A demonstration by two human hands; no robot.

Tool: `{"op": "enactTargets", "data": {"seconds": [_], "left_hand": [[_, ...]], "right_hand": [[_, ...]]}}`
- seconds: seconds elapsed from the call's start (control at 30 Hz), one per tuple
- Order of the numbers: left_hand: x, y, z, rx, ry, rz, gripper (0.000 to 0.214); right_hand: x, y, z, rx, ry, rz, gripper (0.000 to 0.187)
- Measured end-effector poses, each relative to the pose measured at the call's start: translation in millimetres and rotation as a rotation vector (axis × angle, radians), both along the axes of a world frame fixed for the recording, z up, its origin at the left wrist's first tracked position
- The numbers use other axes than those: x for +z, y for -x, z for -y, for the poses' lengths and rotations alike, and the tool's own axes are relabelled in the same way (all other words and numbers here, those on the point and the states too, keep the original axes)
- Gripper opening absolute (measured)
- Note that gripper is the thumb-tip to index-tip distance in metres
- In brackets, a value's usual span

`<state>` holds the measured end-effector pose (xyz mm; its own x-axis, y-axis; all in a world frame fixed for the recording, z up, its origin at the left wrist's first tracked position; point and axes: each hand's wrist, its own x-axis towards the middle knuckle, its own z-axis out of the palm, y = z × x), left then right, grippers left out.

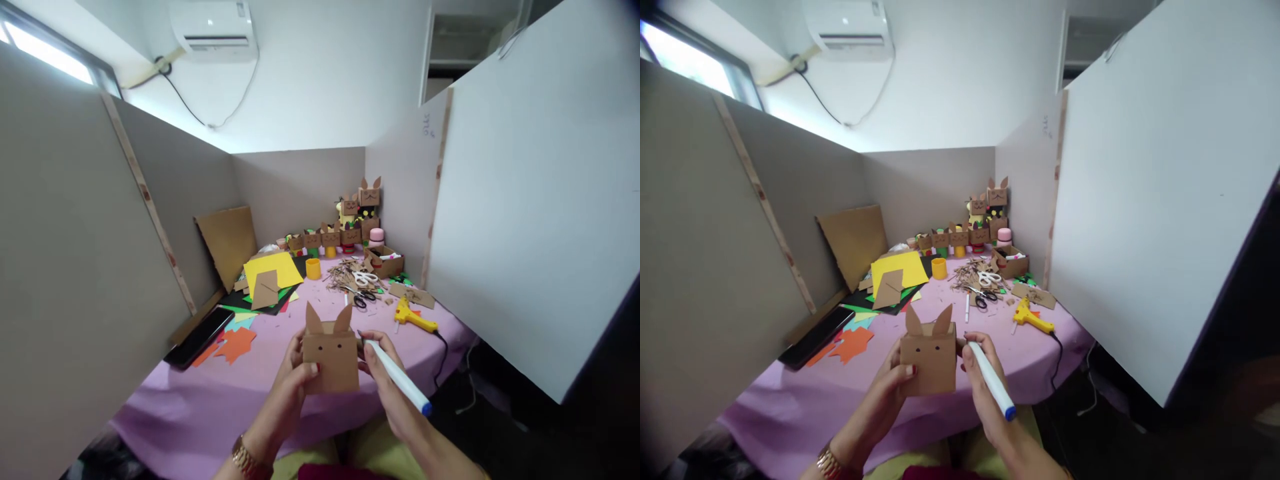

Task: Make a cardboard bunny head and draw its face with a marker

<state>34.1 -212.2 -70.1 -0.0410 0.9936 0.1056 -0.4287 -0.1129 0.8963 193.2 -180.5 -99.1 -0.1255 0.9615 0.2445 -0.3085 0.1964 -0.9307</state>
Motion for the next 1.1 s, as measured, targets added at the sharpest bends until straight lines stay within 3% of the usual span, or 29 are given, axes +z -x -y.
{"op": "enactTargets", "data": {"seconds": [0.2, 0.4, 0.77, 0.93, 1.1], "left_hand": [[16.2, 3.3, -20.2, 0.032, -0.080, -0.033, 0.063], [16.7, 9.0, -31.3, 0.089, -0.109, -0.021, 0.066], [12.8, 9.5, -26.8, 0.114, -0.086, -0.012, 0.067], [18.0, 0.9, -15.0, 0.134, -0.086, -0.009, 0.067], [23.3, -3.6, -4.7, 0.110, -0.080, -0.013, 0.068]], "right_hand": [[1.5, 4.0, -13.7, -0.019, -0.010, 0.001, 0.036], [-3.8, 3.5, -11.6, -0.059, 0.001, 0.025, 0.038], [1.7, -2.8, 0.7, -0.133, -0.096, 0.075, 0.038], [14.6, -9.2, 18.2, -0.135, -0.160, 0.128, 0.035], [30.1, -19.8, 35.1, -0.226, -0.278, 0.193, 0.030]]}}
